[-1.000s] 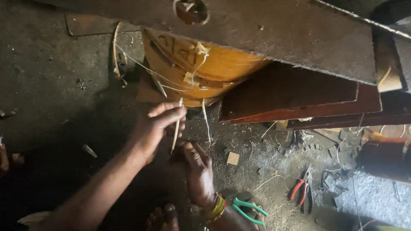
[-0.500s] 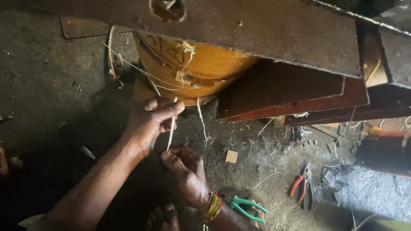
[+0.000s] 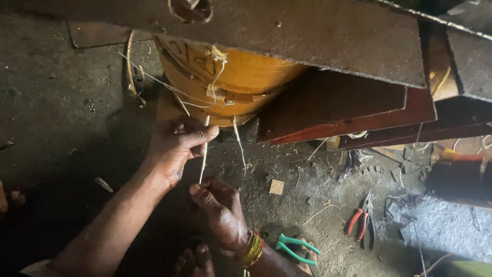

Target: The person connects wires to a transformer core using wire cutters and their hands to strip and thread individual strands.

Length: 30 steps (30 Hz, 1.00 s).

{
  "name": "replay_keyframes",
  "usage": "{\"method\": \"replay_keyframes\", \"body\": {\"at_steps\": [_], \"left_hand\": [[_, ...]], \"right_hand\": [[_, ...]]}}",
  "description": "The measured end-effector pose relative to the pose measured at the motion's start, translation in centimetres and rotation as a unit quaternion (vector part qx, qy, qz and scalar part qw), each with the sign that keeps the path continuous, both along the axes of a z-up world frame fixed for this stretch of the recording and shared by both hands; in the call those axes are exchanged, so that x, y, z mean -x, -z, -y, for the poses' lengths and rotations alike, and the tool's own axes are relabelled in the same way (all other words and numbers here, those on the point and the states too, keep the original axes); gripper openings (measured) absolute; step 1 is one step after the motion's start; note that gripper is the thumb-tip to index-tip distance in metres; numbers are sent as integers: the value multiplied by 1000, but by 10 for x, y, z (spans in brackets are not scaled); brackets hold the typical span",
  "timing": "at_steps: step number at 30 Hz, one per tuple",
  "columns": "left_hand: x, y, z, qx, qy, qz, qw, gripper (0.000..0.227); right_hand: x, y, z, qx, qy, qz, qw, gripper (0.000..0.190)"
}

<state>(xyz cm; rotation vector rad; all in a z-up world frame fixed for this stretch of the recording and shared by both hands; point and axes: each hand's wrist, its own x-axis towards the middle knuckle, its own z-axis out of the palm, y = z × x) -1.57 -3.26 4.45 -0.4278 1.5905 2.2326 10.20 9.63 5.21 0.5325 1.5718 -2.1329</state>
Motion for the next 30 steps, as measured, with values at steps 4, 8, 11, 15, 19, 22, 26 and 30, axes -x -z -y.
{"method": "replay_keyframes", "body": {"at_steps": [4,8,11,15,19,22,26,30], "left_hand": [[-2,-14,8,-74,83,45,993,26],[3,-18,11,-94,99,33,990,27],[5,-15,12,-57,68,23,996,24],[4,-12,6,-32,8,51,998,26],[2,-13,0,-73,7,31,997,23],[1,-20,6,-140,59,69,986,26],[1,-18,12,-154,70,55,984,25],[4,-6,2,-94,19,-18,995,24]], "right_hand": [[0,-1,-4,-23,-20,-40,999,23],[-4,4,-5,-40,-39,-80,995,26],[-9,8,3,-64,-30,-25,997,28],[-10,4,7,-48,-56,-14,997,33],[-13,1,7,-34,-85,-9,996,35],[-16,3,4,-37,-100,-15,994,36],[-19,10,4,-41,-101,4,994,35],[-22,13,4,-63,-141,-35,987,31]]}}
